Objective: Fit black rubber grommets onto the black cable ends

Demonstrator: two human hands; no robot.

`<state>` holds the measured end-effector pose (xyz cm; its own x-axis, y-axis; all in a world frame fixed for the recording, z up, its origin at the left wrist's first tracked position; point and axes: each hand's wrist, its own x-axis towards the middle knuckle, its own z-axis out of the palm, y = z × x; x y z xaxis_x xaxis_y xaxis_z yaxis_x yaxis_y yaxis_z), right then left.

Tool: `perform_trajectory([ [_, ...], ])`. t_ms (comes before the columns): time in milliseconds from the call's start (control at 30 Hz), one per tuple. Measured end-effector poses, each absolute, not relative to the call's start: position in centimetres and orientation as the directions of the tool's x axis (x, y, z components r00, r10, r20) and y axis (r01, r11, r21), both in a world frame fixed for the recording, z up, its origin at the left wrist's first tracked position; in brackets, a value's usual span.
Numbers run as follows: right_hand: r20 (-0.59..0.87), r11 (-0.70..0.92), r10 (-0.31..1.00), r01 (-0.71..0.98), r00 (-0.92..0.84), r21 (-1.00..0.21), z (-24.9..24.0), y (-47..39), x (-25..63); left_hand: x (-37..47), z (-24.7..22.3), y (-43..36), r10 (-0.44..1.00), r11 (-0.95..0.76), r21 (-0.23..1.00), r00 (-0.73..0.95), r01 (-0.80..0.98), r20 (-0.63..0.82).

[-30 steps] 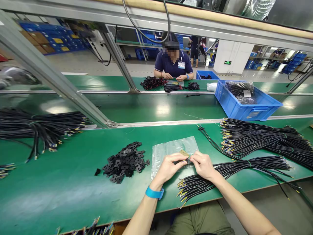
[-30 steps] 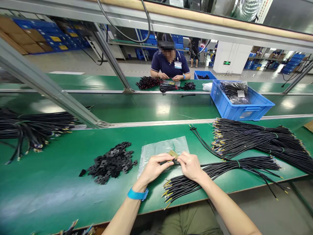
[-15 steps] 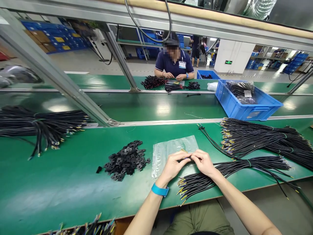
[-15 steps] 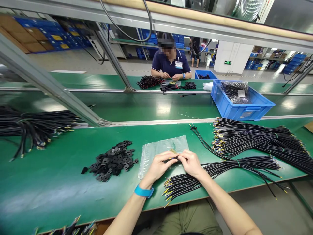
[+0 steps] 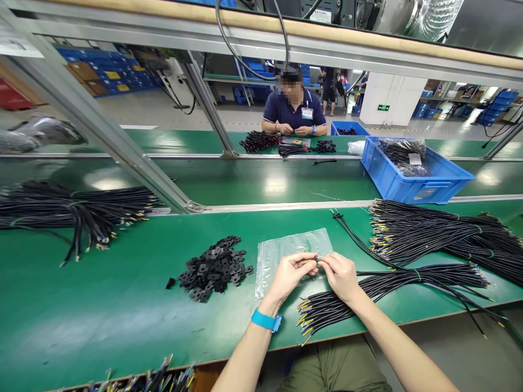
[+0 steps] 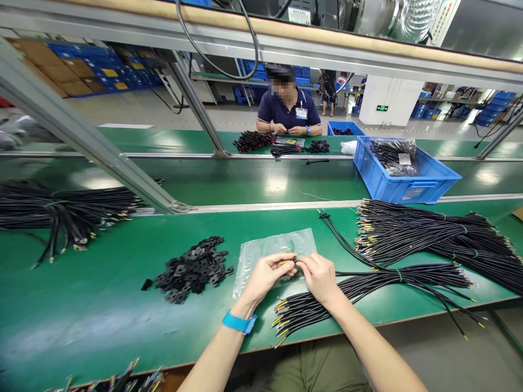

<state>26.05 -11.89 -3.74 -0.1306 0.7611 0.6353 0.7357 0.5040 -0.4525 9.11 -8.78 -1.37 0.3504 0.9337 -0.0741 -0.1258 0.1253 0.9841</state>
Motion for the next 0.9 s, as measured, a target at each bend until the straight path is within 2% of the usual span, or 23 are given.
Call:
perform_trajectory([
  [100, 0.569, 0.511, 0.804, 0.69, -0.172, -0.513, -3.7, -11.7, 26.3, 9.0, -1.5, -8.8, 0.936, -0.003, 0.996, 0.349, -0.092, 0.035],
  [233, 0.426, 0.476, 0.878, 0.492, -0.218, -0.729, -3.4, -11.1, 26.9, 9.1, -1.2, -8.8, 0.897, -0.229, 0.973, 0.388, 0.005, 0.209],
  [367, 0.345, 0.412, 0.908, 0.362, -0.237, -0.836, -3.0, -10.9, 27.2, 9.4, -1.0, -8.6, 0.856, -0.326, 0.945, 0.431, 0.024, 0.285],
  [500, 0.374, 0.413, 0.911, 0.391, -0.175, -0.823, -2.9, -10.9, 27.1, 9.5, -1.1, -8.6, 0.879, -0.309, 0.951, 0.391, 0.031, 0.273],
  [633, 0.433, 0.447, 0.891, 0.429, -0.136, -0.785, -3.1, -11.0, 27.1, 9.2, -1.4, -8.7, 0.934, -0.117, 0.992, 0.335, -0.044, 0.126],
  [733, 0.428, 0.462, 0.886, 0.428, -0.18, -0.777, -2.8, -11.3, 27.3, 8.8, -1.2, -8.9, 0.931, -0.035, 0.992, 0.357, -0.119, 0.076],
  [900, 0.348, 0.454, 0.883, 0.387, -0.314, -0.802, -2.3, -11.9, 28.0, 8.5, -0.5, -9.1, 0.871, -0.078, 0.989, 0.474, -0.125, 0.129],
])
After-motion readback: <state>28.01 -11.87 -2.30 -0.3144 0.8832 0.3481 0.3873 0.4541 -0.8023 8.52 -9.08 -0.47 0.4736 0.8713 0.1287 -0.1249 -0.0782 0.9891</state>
